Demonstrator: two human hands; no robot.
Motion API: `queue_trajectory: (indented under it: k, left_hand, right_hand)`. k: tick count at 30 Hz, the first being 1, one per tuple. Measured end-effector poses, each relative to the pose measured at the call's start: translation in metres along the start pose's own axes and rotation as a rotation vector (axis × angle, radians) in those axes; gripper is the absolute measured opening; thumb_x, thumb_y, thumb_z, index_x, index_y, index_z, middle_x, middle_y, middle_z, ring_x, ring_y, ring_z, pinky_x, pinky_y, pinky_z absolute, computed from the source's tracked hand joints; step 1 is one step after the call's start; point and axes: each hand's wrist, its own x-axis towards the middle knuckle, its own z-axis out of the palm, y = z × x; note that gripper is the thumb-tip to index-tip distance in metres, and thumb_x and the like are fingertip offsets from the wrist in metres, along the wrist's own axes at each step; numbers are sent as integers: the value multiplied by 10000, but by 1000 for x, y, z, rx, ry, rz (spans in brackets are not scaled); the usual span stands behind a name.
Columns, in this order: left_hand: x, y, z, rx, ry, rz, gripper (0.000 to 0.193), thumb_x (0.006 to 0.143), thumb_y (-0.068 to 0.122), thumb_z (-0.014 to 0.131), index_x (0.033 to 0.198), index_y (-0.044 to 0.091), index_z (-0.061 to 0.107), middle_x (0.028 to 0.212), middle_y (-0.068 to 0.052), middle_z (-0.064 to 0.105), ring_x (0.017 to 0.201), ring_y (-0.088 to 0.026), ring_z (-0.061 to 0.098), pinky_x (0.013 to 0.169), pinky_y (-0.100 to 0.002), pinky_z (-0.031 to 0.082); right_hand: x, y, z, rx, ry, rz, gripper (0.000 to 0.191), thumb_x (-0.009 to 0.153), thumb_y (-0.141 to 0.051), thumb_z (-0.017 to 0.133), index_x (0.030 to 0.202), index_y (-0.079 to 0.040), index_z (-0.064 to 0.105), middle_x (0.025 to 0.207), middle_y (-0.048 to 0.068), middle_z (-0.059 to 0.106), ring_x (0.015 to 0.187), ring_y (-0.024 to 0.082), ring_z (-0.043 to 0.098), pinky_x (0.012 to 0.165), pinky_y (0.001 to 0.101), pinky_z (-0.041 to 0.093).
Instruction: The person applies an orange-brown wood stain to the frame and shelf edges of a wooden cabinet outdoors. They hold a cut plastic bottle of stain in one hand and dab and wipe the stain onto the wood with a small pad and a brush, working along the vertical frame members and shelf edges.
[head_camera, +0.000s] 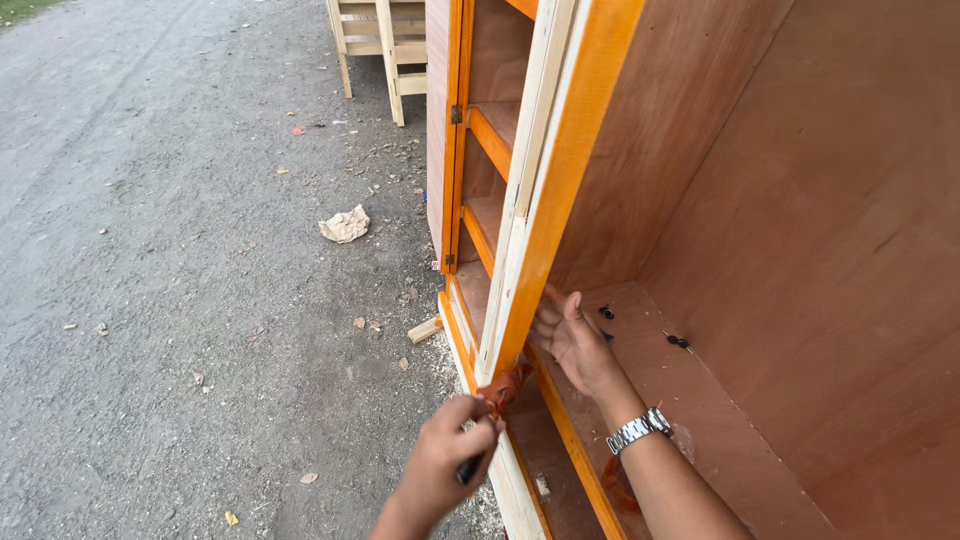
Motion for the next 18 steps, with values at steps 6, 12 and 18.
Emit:
queue_trajectory:
  k: [6, 12, 18]
  left_hand:
    - [42, -7, -37, 50, -421, 73, 154, 795, 31, 748, 826, 62, 601, 929, -125, 632, 895, -358, 649, 781, -453, 533]
    - [92, -3, -58, 41, -450, 252, 174, 765, -2, 712, 895, 69, 619, 931, -126, 626, 892, -355, 651, 769, -469, 535]
    - [187, 57, -119, -66, -219, 282, 106, 854, 30, 739, 864, 38, 634, 838, -116, 599, 754, -299, 653, 646, -404, 521]
  right_hand:
    - [1, -17, 4, -58, -18, 38, 1053, 863, -795, 404, 1572, -27, 280, 1507, 232, 528, 1362, 325, 542, 1122, 480, 418]
    - [3, -18, -3, -115, 23, 103, 1077, 830, -807, 395, 1573, -39, 261, 1515, 214, 525, 1384, 306, 534, 1093, 459, 456]
    - [14, -46, -4, -238, 203, 207, 1132, 834, -847, 290, 1585, -2, 242, 1589, 147, 368, 1460, 272, 429, 1146, 497, 458]
